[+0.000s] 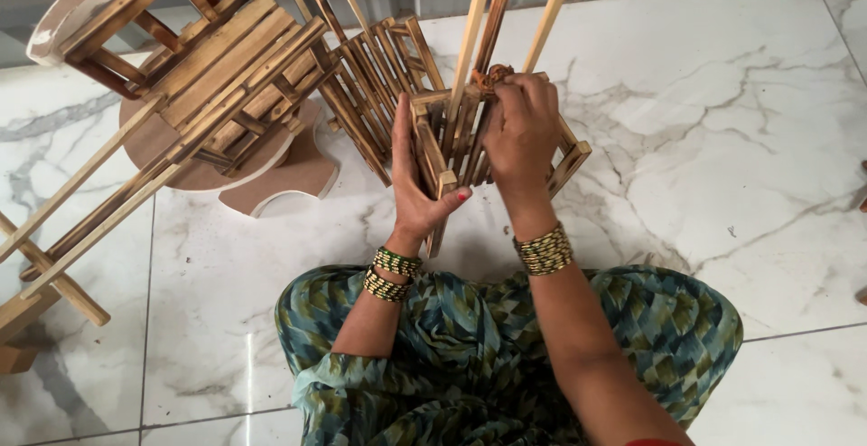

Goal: The person sits on the floor assembling a small slatted wooden chair, fitting wooden cross pieces and slats into the frame and turning the chair over to work on different sides. They rub an orange block along the wooden slats and edges of the chair between fitting steps.

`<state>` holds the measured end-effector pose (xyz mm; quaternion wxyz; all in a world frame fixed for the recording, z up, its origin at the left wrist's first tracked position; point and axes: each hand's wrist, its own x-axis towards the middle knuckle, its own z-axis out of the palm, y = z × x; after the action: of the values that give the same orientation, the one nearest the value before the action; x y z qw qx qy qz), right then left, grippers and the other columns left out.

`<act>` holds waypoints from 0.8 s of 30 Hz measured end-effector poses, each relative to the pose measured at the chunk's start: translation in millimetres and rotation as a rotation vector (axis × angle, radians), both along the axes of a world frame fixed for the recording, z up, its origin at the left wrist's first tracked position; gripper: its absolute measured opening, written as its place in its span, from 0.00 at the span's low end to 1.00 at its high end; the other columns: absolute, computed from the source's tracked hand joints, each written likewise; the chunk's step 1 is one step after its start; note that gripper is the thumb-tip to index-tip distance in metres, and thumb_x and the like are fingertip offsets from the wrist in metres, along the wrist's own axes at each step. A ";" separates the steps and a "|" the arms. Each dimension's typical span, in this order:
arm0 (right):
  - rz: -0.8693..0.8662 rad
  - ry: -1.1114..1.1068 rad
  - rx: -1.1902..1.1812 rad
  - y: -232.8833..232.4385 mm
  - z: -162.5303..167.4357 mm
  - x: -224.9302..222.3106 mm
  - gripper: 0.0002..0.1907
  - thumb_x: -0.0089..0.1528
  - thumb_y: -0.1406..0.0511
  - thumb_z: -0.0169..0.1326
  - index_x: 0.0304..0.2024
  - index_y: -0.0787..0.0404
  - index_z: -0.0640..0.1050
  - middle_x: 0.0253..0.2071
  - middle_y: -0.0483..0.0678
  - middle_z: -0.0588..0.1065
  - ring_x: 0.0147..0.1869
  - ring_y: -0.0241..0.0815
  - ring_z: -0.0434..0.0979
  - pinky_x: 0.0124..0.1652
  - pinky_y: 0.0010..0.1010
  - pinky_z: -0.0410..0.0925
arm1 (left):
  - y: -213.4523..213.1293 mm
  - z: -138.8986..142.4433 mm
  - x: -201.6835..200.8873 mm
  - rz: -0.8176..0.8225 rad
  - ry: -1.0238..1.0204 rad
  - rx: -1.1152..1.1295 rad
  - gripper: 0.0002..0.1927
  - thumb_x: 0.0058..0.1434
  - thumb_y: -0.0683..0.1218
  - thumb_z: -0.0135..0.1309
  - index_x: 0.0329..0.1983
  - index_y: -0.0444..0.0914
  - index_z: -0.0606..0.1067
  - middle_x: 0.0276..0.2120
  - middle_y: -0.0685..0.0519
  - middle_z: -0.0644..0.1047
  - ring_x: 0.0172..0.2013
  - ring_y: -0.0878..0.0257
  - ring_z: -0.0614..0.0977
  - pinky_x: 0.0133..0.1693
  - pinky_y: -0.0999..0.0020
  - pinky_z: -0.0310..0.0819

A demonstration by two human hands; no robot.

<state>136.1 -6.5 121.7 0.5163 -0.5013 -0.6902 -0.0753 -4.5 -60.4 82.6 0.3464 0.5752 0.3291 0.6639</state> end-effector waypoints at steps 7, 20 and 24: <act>0.296 0.166 0.022 3.9 5.3 -3.9 0.11 0.61 0.78 0.57 0.43 0.62 0.79 0.44 0.48 0.77 0.48 0.48 0.79 0.47 0.37 0.72 | -0.7 5.1 -3.2 -0.119 -0.194 -0.087 0.73 0.48 0.66 0.73 0.82 0.33 0.40 0.77 0.42 0.54 0.74 0.52 0.64 0.75 0.56 0.60; 0.142 0.069 0.038 -4.1 35.5 -4.4 0.17 0.63 0.77 0.57 0.53 0.59 0.80 0.43 0.49 0.74 0.48 0.51 0.74 0.48 0.39 0.70 | -3.4 -3.7 0.2 -0.036 -0.055 -0.022 0.71 0.48 0.65 0.71 0.82 0.33 0.43 0.78 0.44 0.54 0.75 0.54 0.61 0.78 0.57 0.54; 0.241 0.227 0.201 25.2 77.5 12.7 0.16 0.69 0.77 0.54 0.57 0.58 0.80 0.51 0.50 0.71 0.50 0.44 0.79 0.47 0.33 0.76 | -5.4 -4.8 0.6 -0.065 -0.058 -0.038 0.69 0.49 0.63 0.71 0.82 0.33 0.43 0.79 0.44 0.52 0.78 0.54 0.59 0.78 0.58 0.52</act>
<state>148.8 18.7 199.2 0.6435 -0.3664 -0.6716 -0.0243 -3.9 -65.8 77.8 0.3881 0.5594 0.3128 0.6623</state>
